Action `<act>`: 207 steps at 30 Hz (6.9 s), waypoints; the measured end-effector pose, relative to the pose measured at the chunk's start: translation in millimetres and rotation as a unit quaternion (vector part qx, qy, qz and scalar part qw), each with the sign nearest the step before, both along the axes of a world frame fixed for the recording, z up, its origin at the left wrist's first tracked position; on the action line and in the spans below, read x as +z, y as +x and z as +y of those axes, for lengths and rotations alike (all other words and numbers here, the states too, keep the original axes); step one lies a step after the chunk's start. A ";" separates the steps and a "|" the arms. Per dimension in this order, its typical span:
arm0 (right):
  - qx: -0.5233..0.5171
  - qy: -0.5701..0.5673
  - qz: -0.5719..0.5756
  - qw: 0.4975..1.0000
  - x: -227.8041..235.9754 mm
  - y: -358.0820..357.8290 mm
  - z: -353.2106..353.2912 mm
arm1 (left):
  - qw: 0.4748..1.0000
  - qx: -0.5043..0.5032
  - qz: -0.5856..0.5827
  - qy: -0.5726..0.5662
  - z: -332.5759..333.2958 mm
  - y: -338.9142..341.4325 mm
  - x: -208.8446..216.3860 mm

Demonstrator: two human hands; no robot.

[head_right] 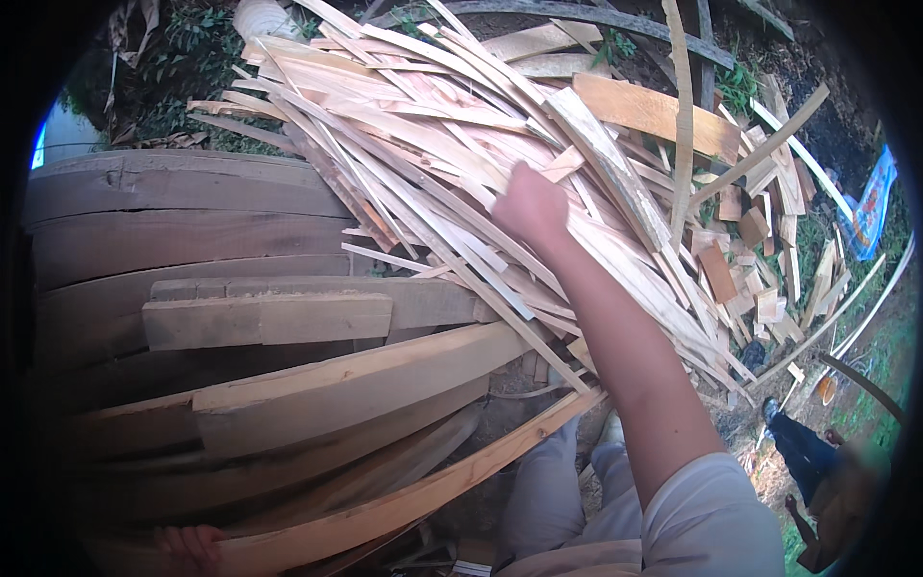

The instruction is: The person picks up bundles of thin wooden planks from a large pile on the ground and stacks them onto a wooden rack. The person repeatedly lifts the wood and places it in a neat pile while other workers are visible in the background.

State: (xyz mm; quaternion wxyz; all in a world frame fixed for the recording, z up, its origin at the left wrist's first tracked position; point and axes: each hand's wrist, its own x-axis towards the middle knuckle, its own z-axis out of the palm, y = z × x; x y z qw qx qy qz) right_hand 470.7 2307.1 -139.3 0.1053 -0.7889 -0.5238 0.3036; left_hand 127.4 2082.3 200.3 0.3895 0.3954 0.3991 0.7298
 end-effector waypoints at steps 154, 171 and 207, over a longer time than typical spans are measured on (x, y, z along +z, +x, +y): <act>0.152 0.224 0.292 0.917 182.6 61.2 -539.3 | 0.967 -0.215 0.134 0.013 -271.0 208.9 87.8; 0.209 0.092 0.316 0.921 162.4 67.3 -536.8 | 0.970 -0.199 0.138 0.021 -276.3 219.8 85.8; 0.089 0.188 0.273 0.939 73.6 66.9 -567.6 | 0.923 -0.350 0.151 0.059 -266.8 282.2 88.6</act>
